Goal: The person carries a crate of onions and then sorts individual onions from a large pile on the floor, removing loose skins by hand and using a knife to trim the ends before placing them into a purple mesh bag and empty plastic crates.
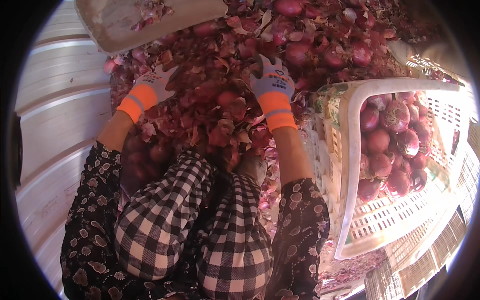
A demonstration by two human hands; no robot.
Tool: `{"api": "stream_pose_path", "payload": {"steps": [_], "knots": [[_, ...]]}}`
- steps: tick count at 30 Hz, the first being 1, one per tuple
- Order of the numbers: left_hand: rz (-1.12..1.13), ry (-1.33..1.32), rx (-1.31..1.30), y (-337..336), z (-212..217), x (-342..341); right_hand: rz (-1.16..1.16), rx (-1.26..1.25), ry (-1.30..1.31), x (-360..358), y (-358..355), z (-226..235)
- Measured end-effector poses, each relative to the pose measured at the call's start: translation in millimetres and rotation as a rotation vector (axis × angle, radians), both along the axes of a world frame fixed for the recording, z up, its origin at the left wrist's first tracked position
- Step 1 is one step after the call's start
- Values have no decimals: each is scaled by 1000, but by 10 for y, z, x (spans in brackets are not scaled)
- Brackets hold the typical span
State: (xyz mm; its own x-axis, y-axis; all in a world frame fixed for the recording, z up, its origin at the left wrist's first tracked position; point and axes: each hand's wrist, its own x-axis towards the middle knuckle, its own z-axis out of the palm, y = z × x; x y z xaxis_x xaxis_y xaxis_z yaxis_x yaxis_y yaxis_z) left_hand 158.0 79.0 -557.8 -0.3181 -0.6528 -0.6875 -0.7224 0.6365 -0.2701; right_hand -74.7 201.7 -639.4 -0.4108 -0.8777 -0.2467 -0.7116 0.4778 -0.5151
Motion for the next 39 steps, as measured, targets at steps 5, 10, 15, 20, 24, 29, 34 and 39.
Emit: {"api": "stream_pose_path", "payload": {"steps": [5,10,15,20,24,29,34,39], "knots": [[-6,250,217,410,-387,-380,199,371,12,376,-290,-142],[34,152,275,930,-691,-678,23,-46,-298,231,302,-751],[57,140,166,1013,-779,-582,-392,-339,-1209,182,547,-742],[401,894,145,734,-803,-41,-154,-599,-818,216,800,-49],[928,1458,727,605,70,-195,-244,-646,-1034,248,957,362],[504,1780,1241,483,870,-1086,-493,-569,-1554,354,990,548],[404,2019,1339,747,983,-1628,-454,-517,-1601,483,876,786],[565,1702,800,770,297,-326,-482,-485,-1664,517,708,815]]}}
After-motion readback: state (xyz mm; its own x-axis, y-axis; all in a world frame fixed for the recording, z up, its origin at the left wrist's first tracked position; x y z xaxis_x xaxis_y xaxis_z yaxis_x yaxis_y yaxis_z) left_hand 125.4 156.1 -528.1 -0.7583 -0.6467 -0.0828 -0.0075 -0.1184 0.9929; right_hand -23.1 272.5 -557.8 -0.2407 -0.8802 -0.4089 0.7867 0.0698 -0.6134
